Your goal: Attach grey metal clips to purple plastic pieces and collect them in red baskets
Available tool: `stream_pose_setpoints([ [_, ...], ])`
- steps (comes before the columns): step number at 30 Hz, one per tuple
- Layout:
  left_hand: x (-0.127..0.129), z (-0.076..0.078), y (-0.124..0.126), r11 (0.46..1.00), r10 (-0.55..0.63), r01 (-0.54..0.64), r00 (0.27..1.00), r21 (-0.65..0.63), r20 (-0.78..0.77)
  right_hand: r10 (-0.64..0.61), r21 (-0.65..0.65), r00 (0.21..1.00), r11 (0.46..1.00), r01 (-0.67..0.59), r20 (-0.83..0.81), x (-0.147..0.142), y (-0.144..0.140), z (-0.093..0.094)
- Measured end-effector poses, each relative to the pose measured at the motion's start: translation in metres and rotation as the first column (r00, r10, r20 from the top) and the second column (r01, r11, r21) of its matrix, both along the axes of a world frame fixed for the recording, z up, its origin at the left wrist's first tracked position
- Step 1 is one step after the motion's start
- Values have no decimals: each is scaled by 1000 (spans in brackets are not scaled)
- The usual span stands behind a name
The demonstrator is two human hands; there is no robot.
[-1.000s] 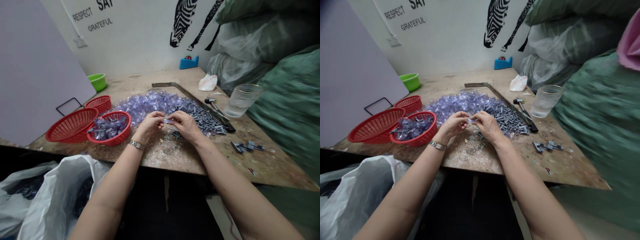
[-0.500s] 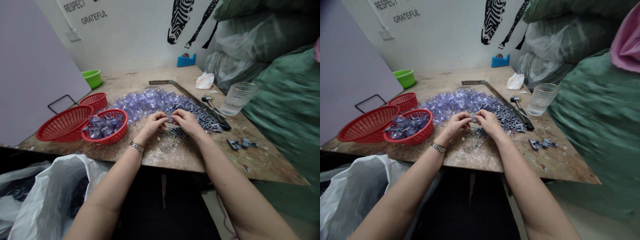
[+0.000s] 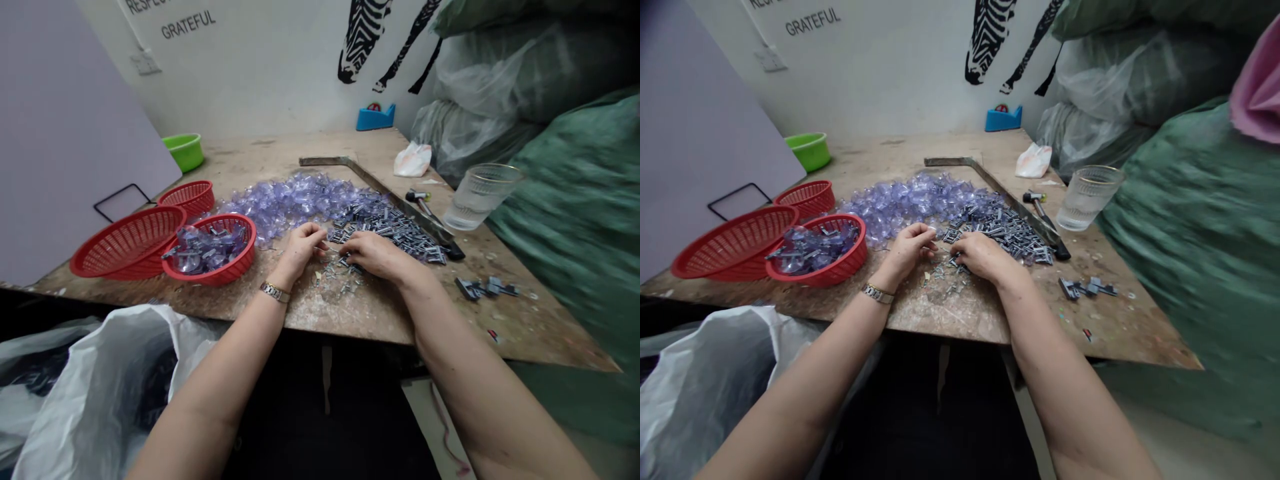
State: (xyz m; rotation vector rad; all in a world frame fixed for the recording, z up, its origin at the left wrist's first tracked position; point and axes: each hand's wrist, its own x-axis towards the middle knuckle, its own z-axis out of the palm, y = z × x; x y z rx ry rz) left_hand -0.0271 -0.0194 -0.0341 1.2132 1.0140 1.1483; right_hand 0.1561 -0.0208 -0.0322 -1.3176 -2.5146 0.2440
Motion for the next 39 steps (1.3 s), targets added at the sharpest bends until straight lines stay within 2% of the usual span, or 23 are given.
stream_pose_setpoints([
  [6, -1, 0, -4, 1000, 4, -4, 1000, -23, 3, -26, 3, 1000, 1000, 26, 0, -2, -2, 2],
  [11, -2, 2, -7, 1000, 7, -8, 1000, -14, -8, -154, -78, 977, 987, 143, -150, -1, -5, 6],
  [16, -2, 3, -10, 1000, -5, 4, 1000, -9, -27, -208, -152, 888, 976, 159, -410, 0, -2, 6],
  [23, -1, 3, -11, 999, -25, 24, 999, -29, -37, -302, -237, 792, 950, 203, -530, -1, 0, 6],
  [26, 0, 2, -11, 998, -32, 30, 999, -60, -24, -344, -287, 703, 936, 204, -622, -1, 1, 6],
  [32, 0, 4, -13, 992, -41, 42, 999, -123, 14, -366, -372, 510, 923, 94, -779, -9, 1, 5],
  [39, -2, 4, -13, 987, -73, 91, 988, -129, 133, -358, -391, 475, 920, 31, -804, -22, -3, 2],
])
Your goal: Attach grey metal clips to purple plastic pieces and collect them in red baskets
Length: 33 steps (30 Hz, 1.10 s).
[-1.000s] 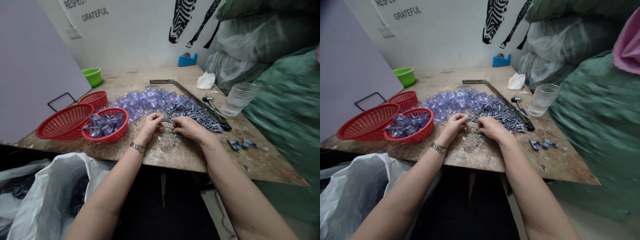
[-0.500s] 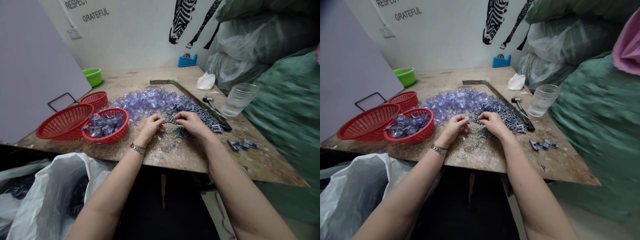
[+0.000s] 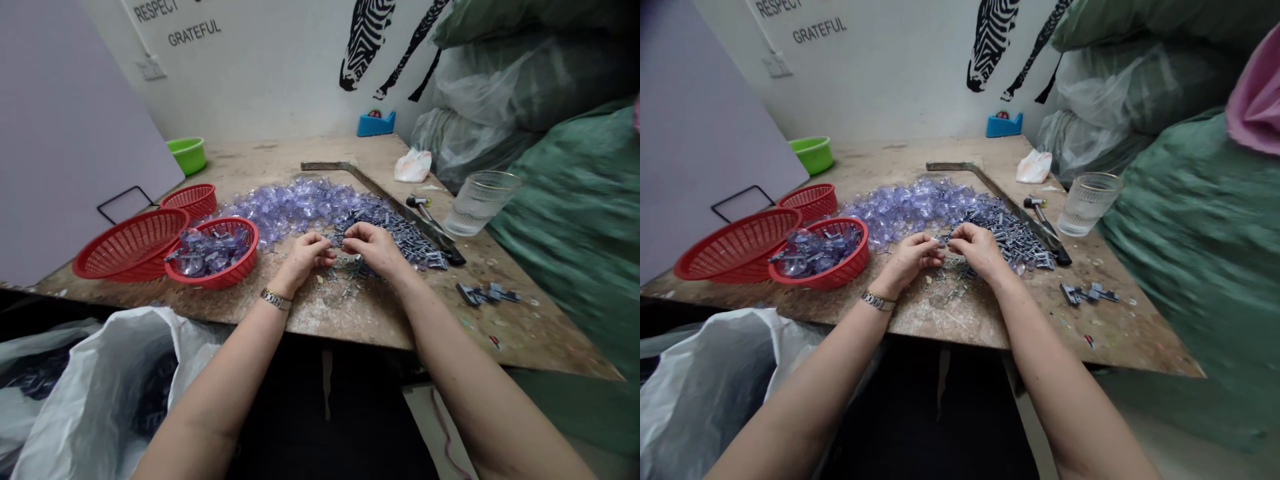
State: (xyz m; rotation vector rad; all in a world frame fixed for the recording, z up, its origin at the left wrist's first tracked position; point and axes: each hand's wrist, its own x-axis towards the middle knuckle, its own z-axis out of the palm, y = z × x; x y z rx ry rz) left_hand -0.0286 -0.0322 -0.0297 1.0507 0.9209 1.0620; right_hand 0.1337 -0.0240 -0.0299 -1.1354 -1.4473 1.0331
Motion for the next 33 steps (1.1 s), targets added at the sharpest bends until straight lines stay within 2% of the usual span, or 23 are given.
stream_pose_setpoints([
  [10, 0, -1, 0, 995, -96, 94, 994, 42, 43, -24, 39, 997, 999, 21, 77, 5, 0, -1],
  [19, 2, -4, 2, 997, -51, 50, 999, 62, 13, -27, 55, 991, 998, 20, 133, 4, -1, -1],
  [22, 3, -6, 3, 992, -1, 7, 999, 123, -45, -50, 50, 993, 998, 45, 103, 4, -1, 0],
  [25, 4, -9, 5, 971, 58, -20, 986, 237, -155, -71, 42, 995, 997, 68, 67, 4, 0, 1],
  [33, 2, -17, 11, 827, 227, 4, 913, 563, -339, -46, 23, 998, 999, 45, 45, 0, -3, 1],
])
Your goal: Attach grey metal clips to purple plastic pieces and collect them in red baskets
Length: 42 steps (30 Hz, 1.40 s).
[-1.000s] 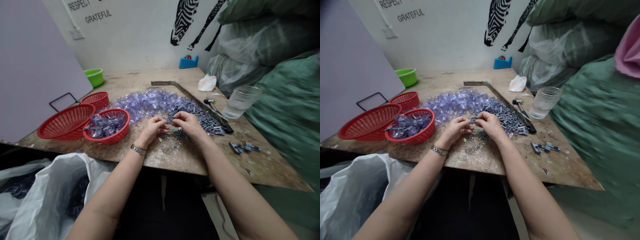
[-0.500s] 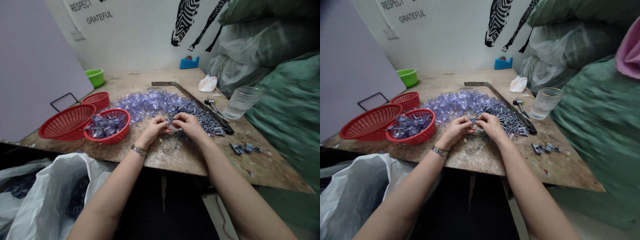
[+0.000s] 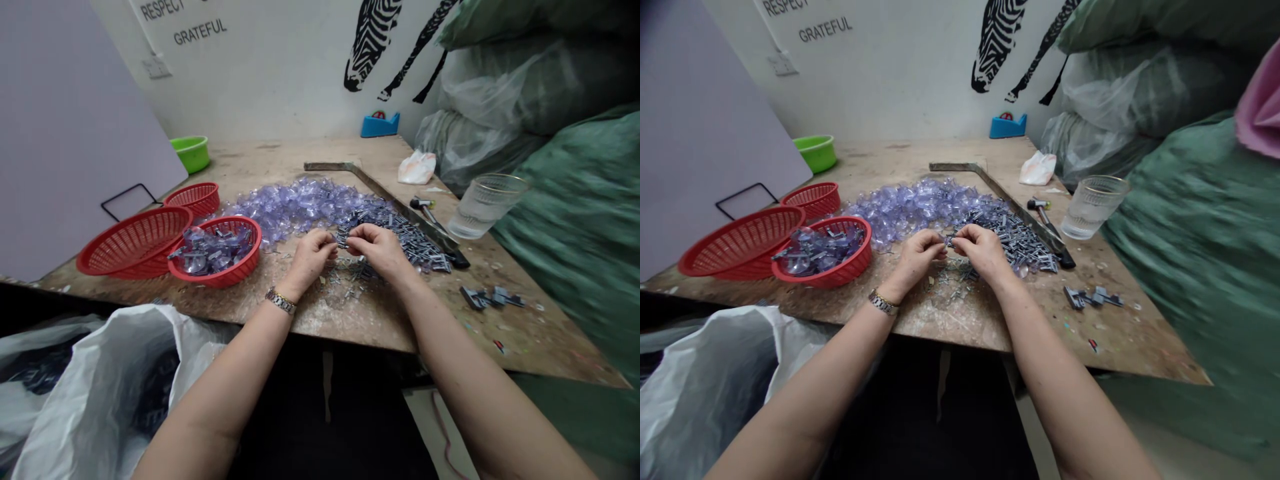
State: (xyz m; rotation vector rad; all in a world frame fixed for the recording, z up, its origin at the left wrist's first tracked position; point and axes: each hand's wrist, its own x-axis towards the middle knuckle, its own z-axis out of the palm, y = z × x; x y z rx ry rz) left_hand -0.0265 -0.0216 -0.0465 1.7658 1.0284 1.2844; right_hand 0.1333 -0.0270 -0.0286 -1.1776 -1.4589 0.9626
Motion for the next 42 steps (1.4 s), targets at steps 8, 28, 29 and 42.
stream_pose_setpoints([
  [8, 1, 7, -4, 985, 43, -2, 972, 172, -230, -21, 13, 999, 1000, 21, 46, -1, 0, -1],
  [28, 6, 9, -10, 977, 37, 19, 966, 212, -258, 40, -83, 997, 996, -45, -62, -2, 3, -5],
  [29, 7, 8, -9, 985, 42, -6, 978, 173, -205, 33, -59, 998, 998, -36, -53, -2, 3, -5],
  [42, 5, 11, -11, 829, -134, 333, 898, -450, 419, -2, 89, 999, 996, -2, 46, -6, -2, -2],
])
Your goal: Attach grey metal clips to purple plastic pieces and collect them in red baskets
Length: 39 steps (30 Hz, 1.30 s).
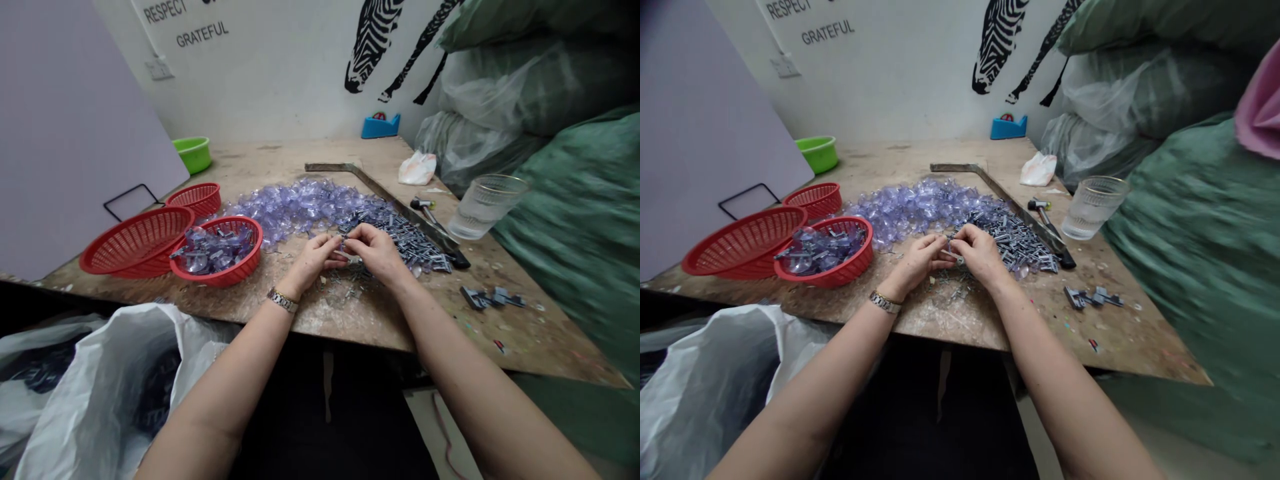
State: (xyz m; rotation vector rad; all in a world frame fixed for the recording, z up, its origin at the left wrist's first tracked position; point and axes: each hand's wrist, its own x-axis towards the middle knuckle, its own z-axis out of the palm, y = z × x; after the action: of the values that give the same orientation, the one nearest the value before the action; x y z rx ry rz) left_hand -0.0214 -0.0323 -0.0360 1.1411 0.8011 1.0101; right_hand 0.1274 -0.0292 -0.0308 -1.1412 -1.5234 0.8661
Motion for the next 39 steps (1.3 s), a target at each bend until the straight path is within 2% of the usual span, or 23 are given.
stream_pose_setpoints([
  [6, 1, -3, 2, 996, 76, -72, 993, 50, -85, 11, -17, 999, 1000, -10, 31, 1, 2, -3],
  [9, 2, -5, 3, 981, 146, -120, 975, 155, -166, -3, -3, 999, 1000, 3, 40, 0, 2, -5],
  [11, 1, -5, 4, 944, 227, -152, 943, 293, -243, -5, 3, 999, 1000, 5, 38, 0, 2, -5],
  [14, 1, -3, 4, 845, 372, -164, 864, 509, -339, -15, 12, 999, 1000, 14, 31, -2, 0, -6],
  [16, 1, -1, 3, 807, 423, -169, 834, 566, -355, -33, 28, 999, 999, 32, 34, -3, -1, -5],
  [18, 2, 0, 1, 812, 424, -188, 842, 553, -335, -55, 45, 997, 998, 52, 50, -4, -2, -4],
  [23, 5, 0, -2, 900, 315, -218, 924, 377, -218, -124, 84, 986, 990, 115, 108, -9, -6, -1],
  [26, 5, 0, -3, 919, 285, -218, 943, 327, -171, -165, 123, 976, 981, 147, 145, -11, -10, 1],
  [29, 4, 0, -3, 924, 263, -203, 953, 325, -150, -201, 173, 962, 970, 170, 185, -13, -14, 4],
  [34, 2, -2, -1, 907, 214, -143, 966, 397, -142, -253, 273, 947, 942, 194, 197, -14, -14, 3],
  [36, 1, -3, 0, 900, 203, -129, 969, 416, -138, -224, 248, 962, 952, 181, 154, -13, -12, 0],
  [39, 0, -3, 0, 895, 200, -120, 969, 429, -147, -117, 153, 992, 982, 110, 40, -11, -7, -4],
])
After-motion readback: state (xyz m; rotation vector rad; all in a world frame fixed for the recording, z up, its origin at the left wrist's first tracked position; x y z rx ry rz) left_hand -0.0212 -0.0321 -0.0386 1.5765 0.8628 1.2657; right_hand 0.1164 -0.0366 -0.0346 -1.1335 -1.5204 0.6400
